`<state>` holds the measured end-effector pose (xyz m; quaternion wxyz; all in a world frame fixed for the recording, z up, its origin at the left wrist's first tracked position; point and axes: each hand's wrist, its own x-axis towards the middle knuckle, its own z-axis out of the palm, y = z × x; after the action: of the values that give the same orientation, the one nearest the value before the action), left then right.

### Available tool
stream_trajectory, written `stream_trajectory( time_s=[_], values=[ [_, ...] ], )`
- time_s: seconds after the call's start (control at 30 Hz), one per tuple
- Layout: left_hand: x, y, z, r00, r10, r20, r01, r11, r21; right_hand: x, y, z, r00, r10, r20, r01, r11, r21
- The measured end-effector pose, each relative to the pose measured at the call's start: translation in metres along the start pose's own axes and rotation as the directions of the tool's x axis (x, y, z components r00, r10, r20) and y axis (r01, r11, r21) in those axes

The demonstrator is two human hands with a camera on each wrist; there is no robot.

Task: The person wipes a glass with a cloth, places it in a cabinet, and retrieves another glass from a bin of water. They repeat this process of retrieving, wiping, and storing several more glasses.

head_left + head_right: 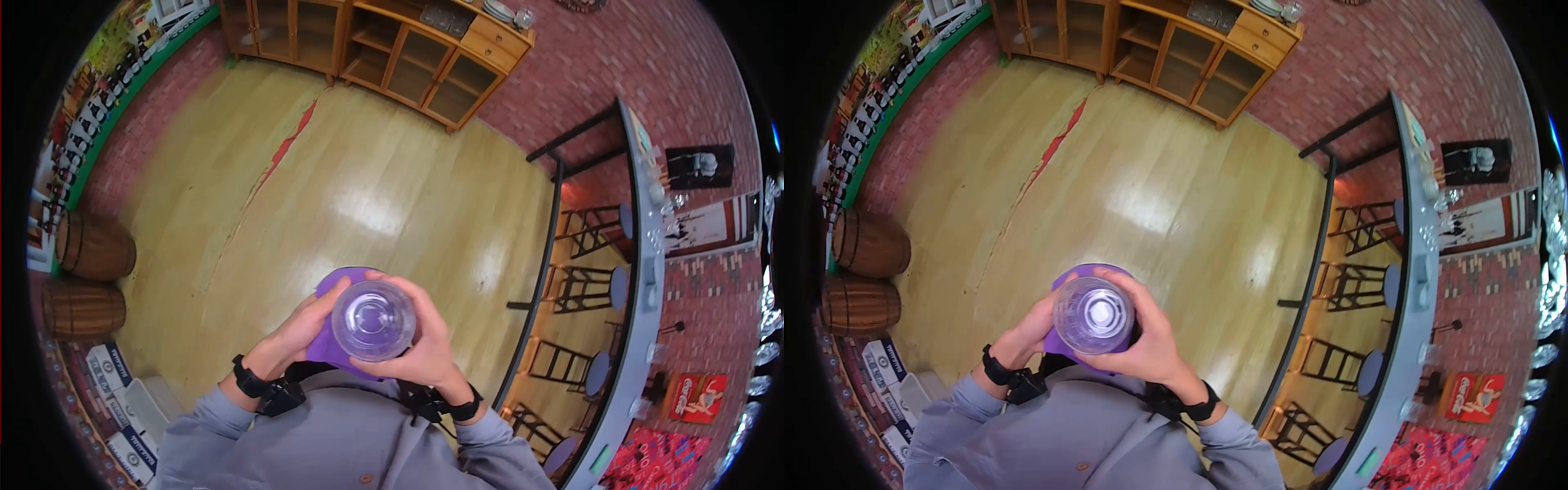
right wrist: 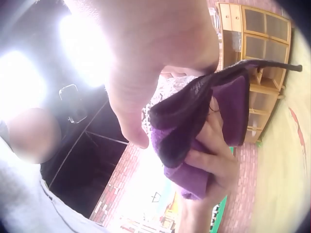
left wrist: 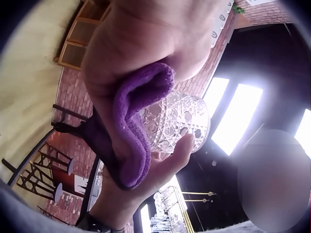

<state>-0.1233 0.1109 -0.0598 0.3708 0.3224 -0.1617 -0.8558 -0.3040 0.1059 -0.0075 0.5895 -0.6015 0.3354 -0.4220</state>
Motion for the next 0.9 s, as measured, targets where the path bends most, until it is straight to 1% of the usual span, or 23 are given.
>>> stream_trajectory(
  time_s=[0.03,0.07,0.1,0.13,0.2,0.23,0.27,0.3,0.4,0.47,0.57,0.63,0.73,0.77,0.8,0.87,0.9],
  values=[
    [0.009,0.010,-0.002,1.000,0.017,0.021,-0.017,1.000,-0.015,0.017,0.002,-0.006,0.999,0.047,0.013,-0.047,0.997,-0.060],
    [0.015,0.022,-0.003,0.999,0.033,-0.043,-0.034,0.999,-0.029,0.032,0.006,-0.010,0.998,0.063,0.018,-0.061,0.995,-0.084],
    [0.022,0.033,-0.005,0.993,0.046,-0.106,-0.049,0.998,-0.032,0.046,0.010,-0.014,0.997,0.056,0.054,-0.053,0.997,-0.062],
    [0.027,0.040,-0.009,0.989,0.051,-0.139,-0.060,0.996,-0.062,0.060,0.015,-0.017,0.995,0.047,0.091,-0.044,0.998,-0.032],
    [0.036,0.056,-0.020,0.988,0.043,-0.147,-0.056,0.994,-0.090,0.088,0.022,-0.022,0.992,0.031,0.120,-0.023,0.998,-0.064],
    [0.041,0.062,-0.025,0.988,0.048,-0.149,-0.061,0.994,-0.086,0.102,0.026,-0.024,0.986,0.064,0.153,-0.057,0.997,-0.052],
    [0.048,0.069,-0.030,0.981,0.060,-0.186,-0.077,0.993,-0.085,0.116,0.029,-0.027,0.977,0.097,0.189,-0.091,0.995,-0.039],
    [0.055,0.076,-0.035,0.972,0.076,-0.224,-0.097,0.992,-0.083,0.133,0.031,-0.031,0.969,0.106,0.222,-0.093,0.994,-0.065],
    [0.078,0.099,-0.046,0.959,0.105,-0.261,-0.137,0.985,-0.105,0.179,0.035,-0.043,0.951,0.117,0.286,-0.097,0.992,-0.082],
    [0.097,0.121,-0.049,0.949,0.118,-0.291,-0.147,0.986,-0.080,0.210,0.044,-0.054,0.952,0.095,0.292,-0.070,0.993,-0.093],
    [0.134,0.153,-0.052,0.942,0.132,-0.309,-0.169,0.981,-0.098,0.259,0.057,-0.077,0.944,0.073,0.320,-0.044,0.994,-0.096],
    [0.164,0.181,-0.053,0.902,0.200,-0.381,-0.213,0.977,0.010,0.301,0.069,-0.095,0.935,0.045,0.352,-0.025,0.998,-0.062],
    [0.212,0.229,-0.051,0.871,0.225,-0.437,-0.244,0.970,0.014,0.366,0.075,-0.119,0.938,0.040,0.346,-0.028,0.999,-0.041],
    [0.227,0.243,-0.052,0.852,0.255,-0.457,-0.276,0.961,0.022,0.388,0.071,-0.129,0.940,0.011,0.341,0.007,0.999,-0.052],
    [0.239,0.262,-0.052,0.845,0.249,-0.474,-0.259,0.965,0.047,0.411,0.072,-0.137,0.944,-0.001,0.330,0.007,1.000,-0.018],
    [0.264,0.297,-0.049,0.830,0.258,-0.494,-0.269,0.962,0.052,0.449,0.077,-0.153,0.937,-0.096,0.336,0.121,0.991,-0.052],
    [0.278,0.313,-0.047,0.817,0.282,-0.503,-0.269,0.958,0.100,0.467,0.081,-0.161,0.938,-0.126,0.324,0.144,0.989,-0.034]
  ],
)
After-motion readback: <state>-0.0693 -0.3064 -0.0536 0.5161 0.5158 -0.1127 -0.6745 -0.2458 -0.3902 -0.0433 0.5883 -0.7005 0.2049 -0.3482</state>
